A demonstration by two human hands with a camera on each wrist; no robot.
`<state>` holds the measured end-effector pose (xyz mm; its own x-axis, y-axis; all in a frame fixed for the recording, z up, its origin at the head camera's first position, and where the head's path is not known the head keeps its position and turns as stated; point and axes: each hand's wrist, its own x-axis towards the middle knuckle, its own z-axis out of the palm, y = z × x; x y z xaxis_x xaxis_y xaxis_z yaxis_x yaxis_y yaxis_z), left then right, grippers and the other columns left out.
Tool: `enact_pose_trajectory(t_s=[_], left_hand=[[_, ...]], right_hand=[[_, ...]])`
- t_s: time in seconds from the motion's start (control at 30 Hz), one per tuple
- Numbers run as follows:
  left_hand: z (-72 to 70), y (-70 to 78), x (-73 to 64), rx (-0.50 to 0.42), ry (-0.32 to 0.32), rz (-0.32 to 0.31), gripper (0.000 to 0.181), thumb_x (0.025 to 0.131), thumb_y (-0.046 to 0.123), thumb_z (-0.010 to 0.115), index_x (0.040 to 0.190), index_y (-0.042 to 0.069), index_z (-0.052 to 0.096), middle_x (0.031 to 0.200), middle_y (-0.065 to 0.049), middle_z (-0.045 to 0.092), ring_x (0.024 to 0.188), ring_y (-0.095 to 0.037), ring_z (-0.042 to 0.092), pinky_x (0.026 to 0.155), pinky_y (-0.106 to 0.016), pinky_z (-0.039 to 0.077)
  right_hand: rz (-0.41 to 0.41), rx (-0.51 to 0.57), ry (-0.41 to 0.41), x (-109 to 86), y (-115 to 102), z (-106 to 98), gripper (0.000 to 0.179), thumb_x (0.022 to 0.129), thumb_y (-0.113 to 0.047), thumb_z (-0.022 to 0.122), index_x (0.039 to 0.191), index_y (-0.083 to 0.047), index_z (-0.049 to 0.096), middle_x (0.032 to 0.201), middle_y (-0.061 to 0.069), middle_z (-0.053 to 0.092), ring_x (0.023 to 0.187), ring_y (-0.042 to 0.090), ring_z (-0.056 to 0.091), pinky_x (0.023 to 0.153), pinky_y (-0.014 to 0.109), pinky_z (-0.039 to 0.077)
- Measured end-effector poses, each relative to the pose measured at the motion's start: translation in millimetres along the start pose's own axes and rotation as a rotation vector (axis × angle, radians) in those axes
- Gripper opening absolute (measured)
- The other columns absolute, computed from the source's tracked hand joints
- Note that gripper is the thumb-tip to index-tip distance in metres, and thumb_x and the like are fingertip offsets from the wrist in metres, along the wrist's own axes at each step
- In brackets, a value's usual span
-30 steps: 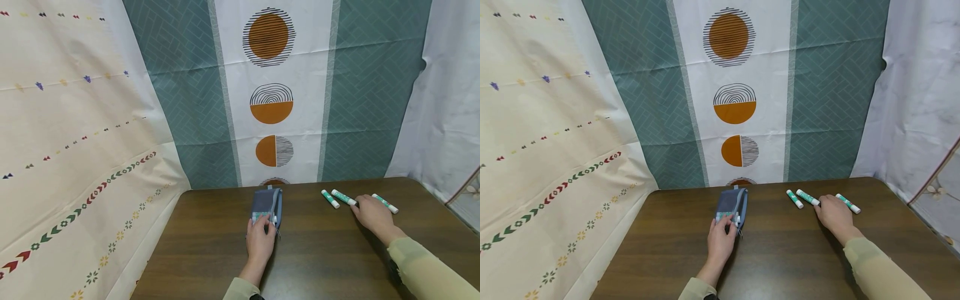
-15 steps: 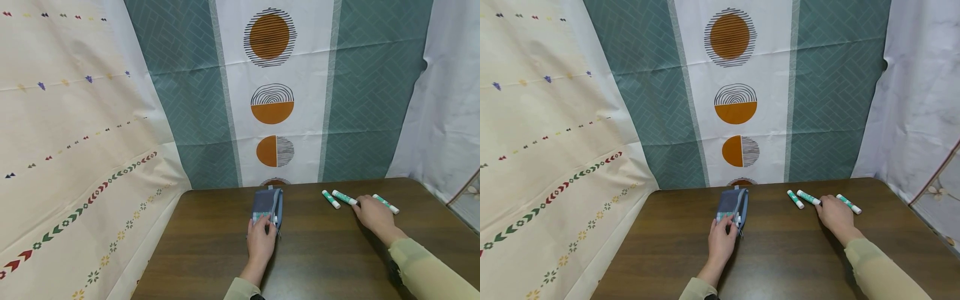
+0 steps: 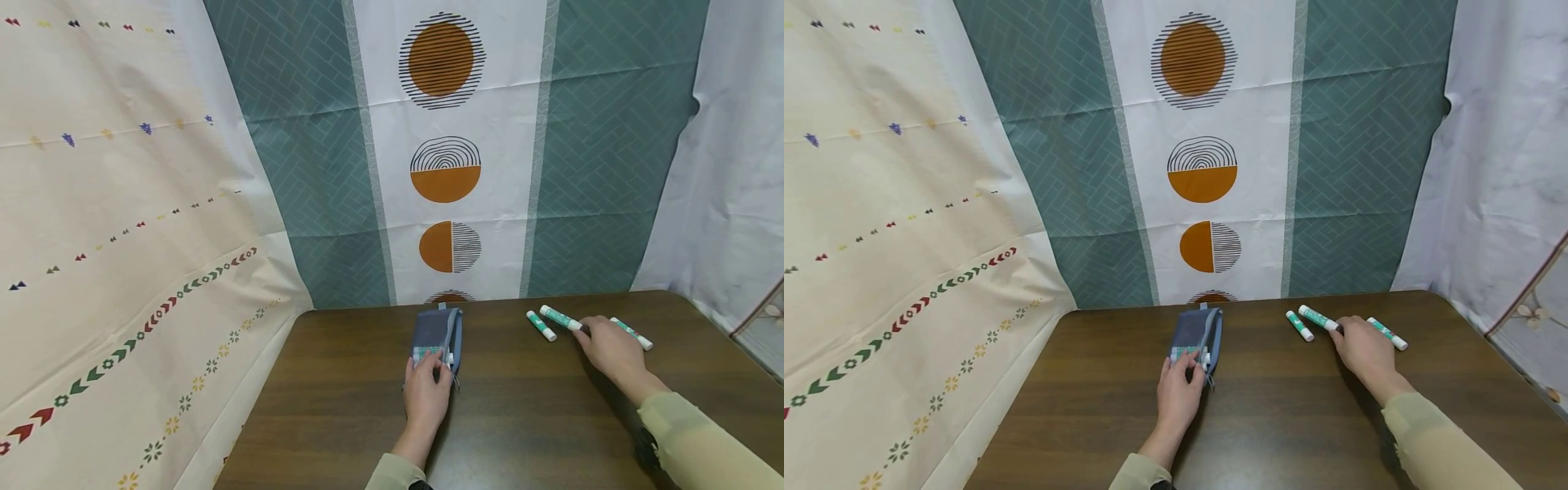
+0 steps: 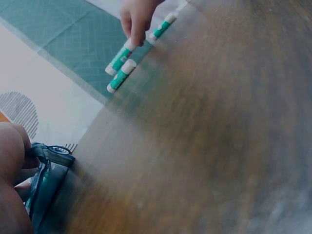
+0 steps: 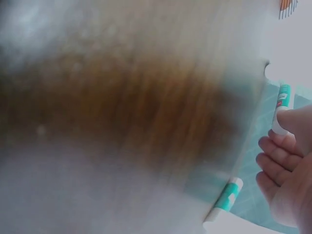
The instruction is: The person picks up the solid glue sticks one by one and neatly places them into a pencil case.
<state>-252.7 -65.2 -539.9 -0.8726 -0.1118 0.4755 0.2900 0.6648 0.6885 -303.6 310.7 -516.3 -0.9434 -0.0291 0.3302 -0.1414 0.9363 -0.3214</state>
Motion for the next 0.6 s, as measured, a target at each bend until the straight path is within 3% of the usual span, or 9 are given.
enact_pose_trajectory(t_s=[0.2, 0.43, 0.6], left_hand=[[0.7, -0.2, -1.1, 0.010, 0.027, 0.034, 0.015, 0.095, 0.004, 0.071, 0.082, 0.011, 0.069, 0.128, -0.007, 0.081, 0.129, -0.031, 0.072, 0.126, -0.062, 0.038], [1.5, -0.8, -0.2, 0.011, 0.021, 0.034, 0.016, 0.096, 0.003, 0.071, 0.083, 0.011, 0.069, 0.127, -0.007, 0.081, 0.130, -0.030, 0.072, 0.126, -0.062, 0.038], [1.5, -0.9, 0.1, 0.009, 0.016, 0.030, 0.016, 0.096, 0.003, 0.071, 0.083, 0.011, 0.070, 0.127, -0.007, 0.081, 0.130, -0.030, 0.072, 0.126, -0.061, 0.038]], right_hand=[[-0.007, 0.009, 0.014, 0.3, -6, -3, 0.038, 0.106, -0.024, 0.073, 0.126, 0.008, 0.072, 0.124, 0.035, 0.071, 0.103, 0.055, 0.071, 0.075, 0.068, 0.058], [-0.030, 0.018, 0.036, 2.0, -14, -6, 0.036, 0.105, -0.025, 0.074, 0.124, 0.006, 0.074, 0.119, 0.033, 0.073, 0.090, 0.048, 0.073, 0.065, 0.063, 0.058], [-0.050, 0.029, 0.052, 2.6, -21, -9, 0.037, 0.104, -0.026, 0.075, 0.123, 0.005, 0.074, 0.118, 0.032, 0.074, 0.090, 0.047, 0.073, 0.064, 0.061, 0.058]])
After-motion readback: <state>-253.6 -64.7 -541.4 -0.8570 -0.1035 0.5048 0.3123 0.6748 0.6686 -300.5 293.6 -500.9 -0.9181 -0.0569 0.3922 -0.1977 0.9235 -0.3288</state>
